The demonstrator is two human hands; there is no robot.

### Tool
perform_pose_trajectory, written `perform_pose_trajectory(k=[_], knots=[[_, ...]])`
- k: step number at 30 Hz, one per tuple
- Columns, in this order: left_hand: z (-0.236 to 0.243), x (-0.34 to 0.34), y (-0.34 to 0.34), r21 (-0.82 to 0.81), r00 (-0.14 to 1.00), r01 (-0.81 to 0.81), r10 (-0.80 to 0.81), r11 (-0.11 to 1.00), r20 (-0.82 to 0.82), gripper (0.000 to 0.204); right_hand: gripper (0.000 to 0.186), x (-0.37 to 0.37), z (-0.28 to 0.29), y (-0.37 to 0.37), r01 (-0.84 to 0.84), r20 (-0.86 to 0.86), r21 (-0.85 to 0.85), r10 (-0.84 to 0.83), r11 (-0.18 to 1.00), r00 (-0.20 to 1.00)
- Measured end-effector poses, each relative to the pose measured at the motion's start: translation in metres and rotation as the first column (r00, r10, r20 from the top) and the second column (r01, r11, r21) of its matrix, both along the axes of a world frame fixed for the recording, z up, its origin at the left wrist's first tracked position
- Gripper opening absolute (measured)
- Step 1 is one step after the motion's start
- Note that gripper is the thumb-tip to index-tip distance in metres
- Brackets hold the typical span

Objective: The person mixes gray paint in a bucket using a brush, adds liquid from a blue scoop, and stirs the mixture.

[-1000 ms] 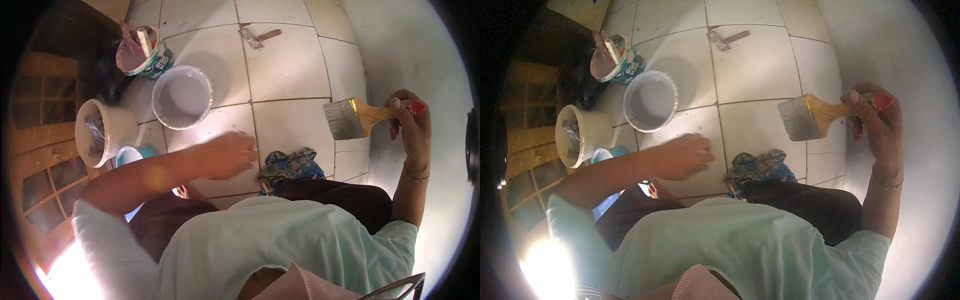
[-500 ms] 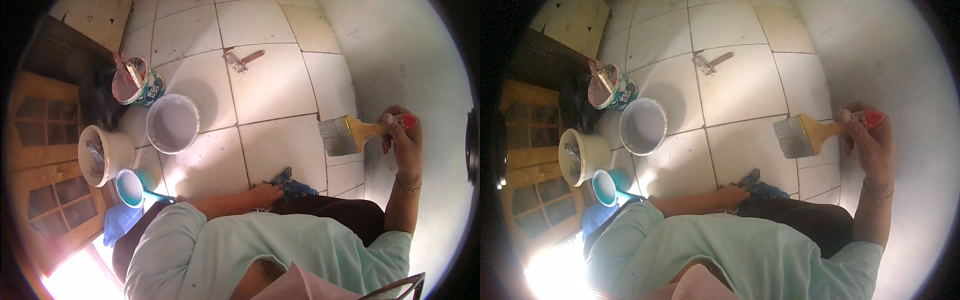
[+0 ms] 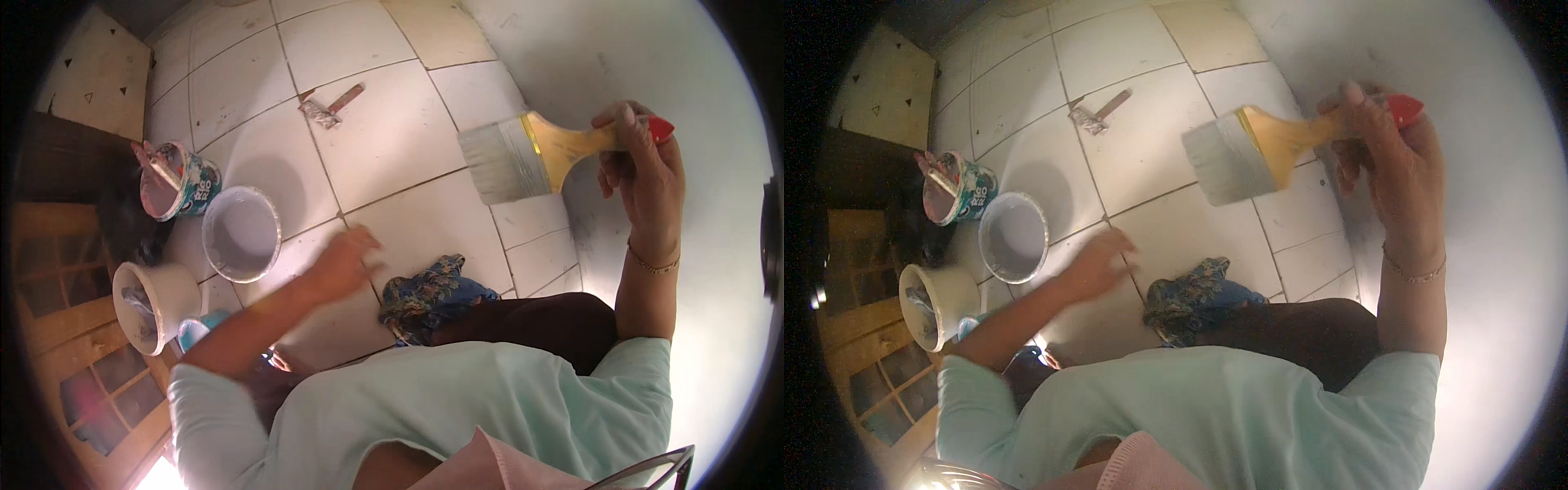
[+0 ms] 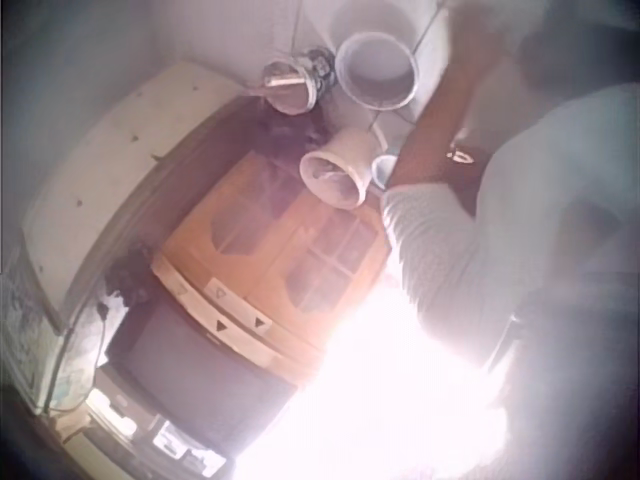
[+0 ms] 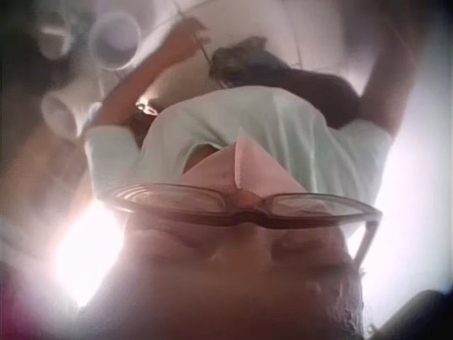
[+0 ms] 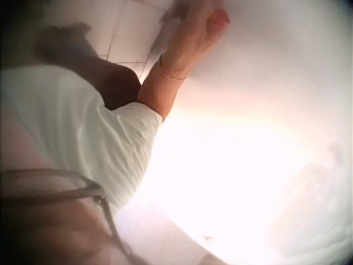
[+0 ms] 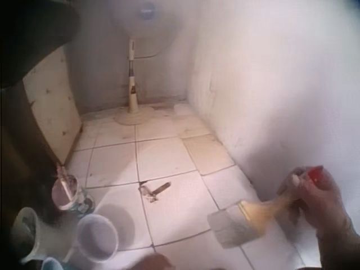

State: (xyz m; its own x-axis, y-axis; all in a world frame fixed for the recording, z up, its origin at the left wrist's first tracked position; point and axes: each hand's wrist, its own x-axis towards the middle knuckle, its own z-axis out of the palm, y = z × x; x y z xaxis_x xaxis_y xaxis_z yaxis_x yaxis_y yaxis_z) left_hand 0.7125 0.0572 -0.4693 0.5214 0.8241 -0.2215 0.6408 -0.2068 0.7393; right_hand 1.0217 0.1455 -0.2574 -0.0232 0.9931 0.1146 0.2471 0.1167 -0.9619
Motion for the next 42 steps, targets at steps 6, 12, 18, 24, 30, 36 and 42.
perform_pose_trajectory(k=[6, 12, 18, 24, 30, 36, 42], knots=[[0.046, -0.193, 0.030, 0.018, 0.808, -0.539, 0.523, 0.842, -0.270, 0.023, 0.035, 0.016, 0.006, 0.020, 0.020, -0.100, 0.079, -0.012, 0.997, 0.995], [0.056, -0.283, -0.048, -0.373, 0.449, -0.886, 0.709, 0.275, -0.544, 0.045, 0.034, -0.011, 0.006, 0.014, -0.021, -0.085, 0.145, 0.034, 0.989, 0.996], [0.028, -0.348, -0.087, -0.498, 0.363, -0.862, 0.806, 0.099, -0.468, 0.056, 0.030, -0.087, 0.010, -0.028, -0.004, 0.067, 0.064, 0.000, 0.998, 0.998], [-0.028, -0.454, -0.151, -0.604, 0.543, -0.766, 0.723, 0.218, -0.427, 0.054, 0.031, -0.147, 0.028, -0.057, 0.030, 0.098, 0.069, -0.037, 0.997, 0.995], [-0.035, -0.477, -0.166, -0.713, 0.231, -0.700, 0.933, -0.038, -0.277, 0.041, 0.031, -0.183, 0.043, -0.070, 0.051, 0.104, 0.012, -0.052, 0.999, 0.993], [-0.014, -0.478, -0.150, -0.780, 0.095, -0.618, 0.975, -0.099, -0.199, 0.015, 0.032, -0.187, 0.040, -0.078, 0.005, 0.086, -0.001, -0.005, 1.000, 0.996], [-0.025, -0.488, -0.144, -0.904, 0.001, -0.426, 0.999, -0.032, -0.036, 0.025, 0.033, -0.199, 0.040, -0.079, -0.094, 0.056, -0.046, 0.097, 0.994, 0.994]])
